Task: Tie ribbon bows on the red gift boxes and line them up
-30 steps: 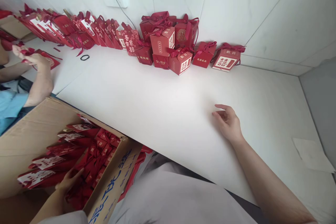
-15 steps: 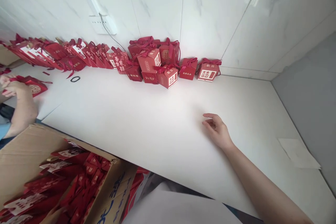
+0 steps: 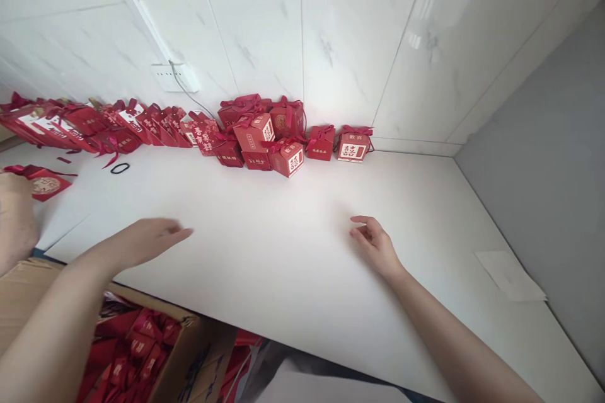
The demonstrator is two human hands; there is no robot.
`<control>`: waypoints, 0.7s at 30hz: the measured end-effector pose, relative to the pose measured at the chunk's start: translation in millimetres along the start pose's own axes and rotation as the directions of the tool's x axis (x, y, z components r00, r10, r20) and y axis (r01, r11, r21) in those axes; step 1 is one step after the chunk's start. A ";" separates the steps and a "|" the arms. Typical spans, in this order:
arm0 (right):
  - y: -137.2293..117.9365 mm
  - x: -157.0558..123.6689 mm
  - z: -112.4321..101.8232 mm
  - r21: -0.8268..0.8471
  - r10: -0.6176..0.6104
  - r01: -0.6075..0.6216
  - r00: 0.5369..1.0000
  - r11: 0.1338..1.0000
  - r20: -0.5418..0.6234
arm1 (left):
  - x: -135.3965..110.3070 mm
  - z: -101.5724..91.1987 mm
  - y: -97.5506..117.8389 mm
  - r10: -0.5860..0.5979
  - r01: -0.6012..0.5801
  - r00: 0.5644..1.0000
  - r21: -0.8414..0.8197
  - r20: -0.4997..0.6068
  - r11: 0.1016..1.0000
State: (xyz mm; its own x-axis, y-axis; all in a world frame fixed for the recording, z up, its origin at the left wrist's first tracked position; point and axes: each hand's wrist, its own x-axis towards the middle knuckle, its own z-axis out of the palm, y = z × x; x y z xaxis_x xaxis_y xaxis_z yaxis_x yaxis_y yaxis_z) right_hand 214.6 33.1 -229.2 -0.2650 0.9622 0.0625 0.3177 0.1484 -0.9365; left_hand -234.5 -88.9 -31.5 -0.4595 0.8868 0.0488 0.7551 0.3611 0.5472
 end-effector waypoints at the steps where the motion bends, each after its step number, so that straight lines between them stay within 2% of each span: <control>1: -0.4 0.4 0.1 0.006 0.004 -0.004 1.000 1.000 0.002 | 15.3 12.4 13.3 0.023 -0.062 0.971 0.159 0.237 0.985; 2: -0.7 0.8 0.1 0.010 0.009 -0.009 1.000 1.000 0.006 | 31.7 27.1 29.6 0.075 -0.188 0.904 0.233 0.421 0.954; 3: -1.1 1.3 0.2 0.016 0.014 -0.014 1.000 1.000 0.010 | 48.8 43.6 48.0 0.134 -0.278 0.875 0.258 0.465 0.925; 4: -1.4 1.7 0.3 0.023 0.018 -0.018 1.000 1.000 0.010 | 66.4 61.0 67.3 0.214 -0.357 0.869 0.265 0.447 0.896; 6: -2.2 2.7 0.6 0.035 0.020 -0.020 1.000 0.999 0.007 | 101.1 95.4 104.0 0.390 -0.480 0.861 0.268 0.327 0.835; 8: -3.3 3.5 0.9 0.038 0.013 -0.014 1.000 0.999 0.007 | 132.7 125.2 132.5 0.460 -0.501 0.863 0.233 0.210 0.834; 10: -4.4 4.1 1.2 0.035 0.004 -0.005 1.000 0.999 0.013 | 158.3 148.2 150.1 0.417 -0.444 0.895 0.229 0.160 0.866; 12: -4.8 4.6 1.4 0.036 -0.007 0.007 1.000 0.999 0.016 | 176.1 164.6 158.9 0.293 -0.322 0.945 0.265 0.143 0.909; 14: -4.3 5.3 1.7 0.035 -0.018 0.017 1.000 0.999 0.019 | 186.0 175.5 162.3 0.184 -0.221 0.972 0.303 0.146 0.927; 17: -2.5 6.6 2.0 0.030 -0.024 0.024 0.999 0.999 0.025 | 187.4 183.0 164.6 0.115 -0.161 0.982 0.341 0.151 0.926; 19: -2.0 7.2 1.9 0.030 -0.027 0.026 0.999 0.999 0.029 | 179.3 181.0 166.6 0.093 -0.152 0.980 0.370 0.175 0.917; 21: -3.0 7.0 1.1 0.036 -0.031 0.030 0.999 0.999 0.026 | 163.3 172.6 168.8 0.104 -0.213 0.950 0.368 0.295 0.905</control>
State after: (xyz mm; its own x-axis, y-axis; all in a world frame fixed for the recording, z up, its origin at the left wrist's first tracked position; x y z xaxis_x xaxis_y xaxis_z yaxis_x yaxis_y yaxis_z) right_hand 210.7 39.2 -226.4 -0.2978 0.9511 0.0824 0.2767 0.1687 -0.9461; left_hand -101.3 166.6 -75.4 -0.2202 0.9649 -0.1432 0.9534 0.2440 0.1776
